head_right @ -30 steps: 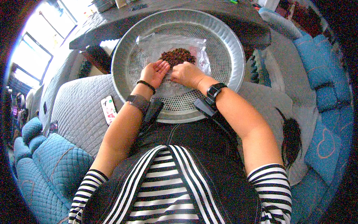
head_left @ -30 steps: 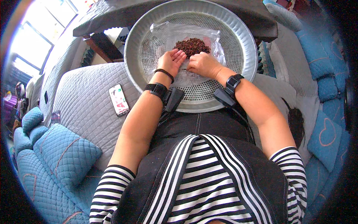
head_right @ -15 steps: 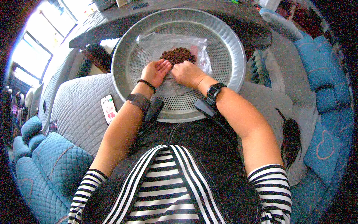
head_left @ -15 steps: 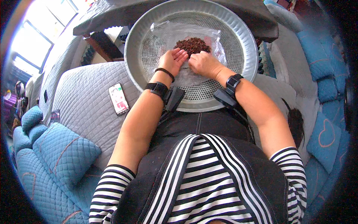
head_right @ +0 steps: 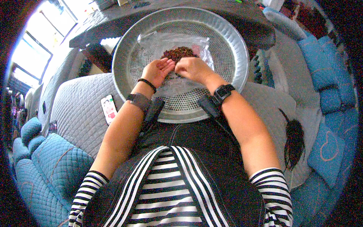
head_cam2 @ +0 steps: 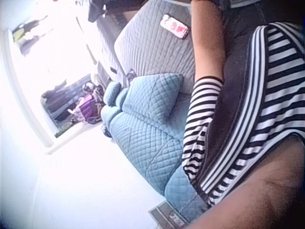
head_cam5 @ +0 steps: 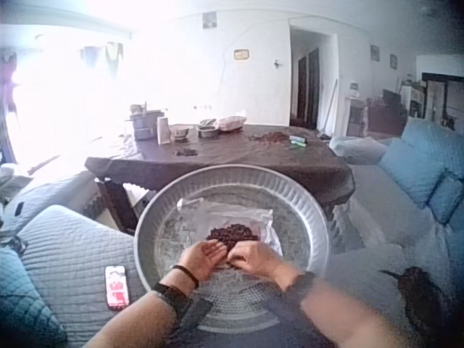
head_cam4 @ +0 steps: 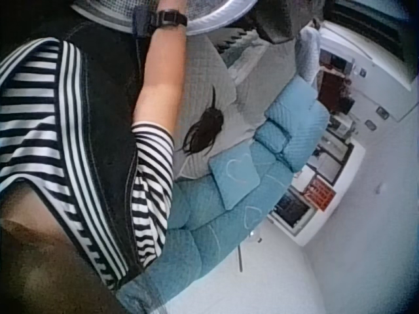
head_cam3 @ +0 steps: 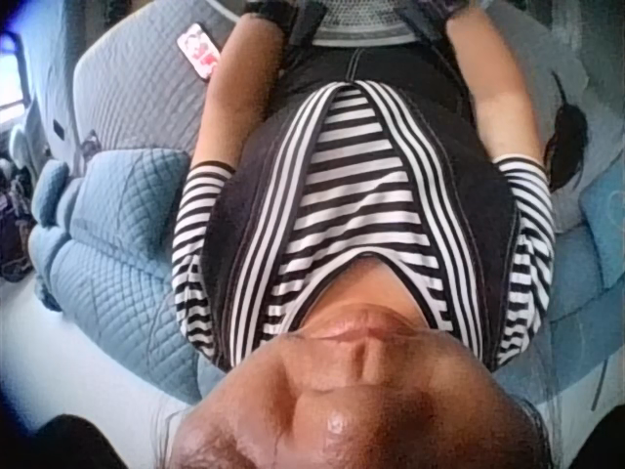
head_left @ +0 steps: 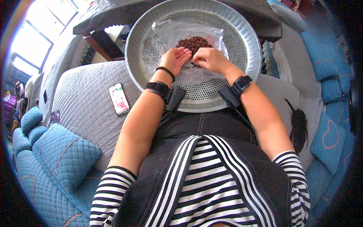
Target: The person sorts small dark seeds or beans by hand on a tray, picking out debris and moving the seeds within a plastic bag.
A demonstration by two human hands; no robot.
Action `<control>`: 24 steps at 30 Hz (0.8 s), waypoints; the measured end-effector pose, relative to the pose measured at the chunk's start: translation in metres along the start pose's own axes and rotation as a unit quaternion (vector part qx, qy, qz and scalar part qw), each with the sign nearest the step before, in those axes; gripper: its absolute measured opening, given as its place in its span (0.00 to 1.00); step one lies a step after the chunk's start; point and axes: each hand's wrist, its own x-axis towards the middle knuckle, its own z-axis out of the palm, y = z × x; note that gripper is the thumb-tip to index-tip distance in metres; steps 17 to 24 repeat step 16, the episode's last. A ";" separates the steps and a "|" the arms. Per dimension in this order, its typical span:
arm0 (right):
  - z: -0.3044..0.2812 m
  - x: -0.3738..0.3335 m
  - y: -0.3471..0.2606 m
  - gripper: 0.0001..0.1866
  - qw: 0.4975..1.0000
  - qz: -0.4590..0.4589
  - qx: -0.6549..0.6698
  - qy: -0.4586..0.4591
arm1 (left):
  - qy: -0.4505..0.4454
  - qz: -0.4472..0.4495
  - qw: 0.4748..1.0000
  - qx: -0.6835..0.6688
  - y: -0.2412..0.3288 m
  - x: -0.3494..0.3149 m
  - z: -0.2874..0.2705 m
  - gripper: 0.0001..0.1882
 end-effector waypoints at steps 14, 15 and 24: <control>-0.003 -0.007 -0.001 0.09 0.966 0.098 0.062 -0.232 | -0.002 0.010 1.000 0.008 0.001 -0.006 0.002 0.18; -0.002 -0.008 0.000 0.09 0.966 0.092 0.059 -0.234 | -0.002 0.008 1.000 0.007 0.001 -0.006 0.003 0.18; -0.002 -0.007 -0.001 0.09 0.965 0.098 0.050 -0.239 | -0.001 0.006 1.000 0.006 0.001 -0.006 0.002 0.18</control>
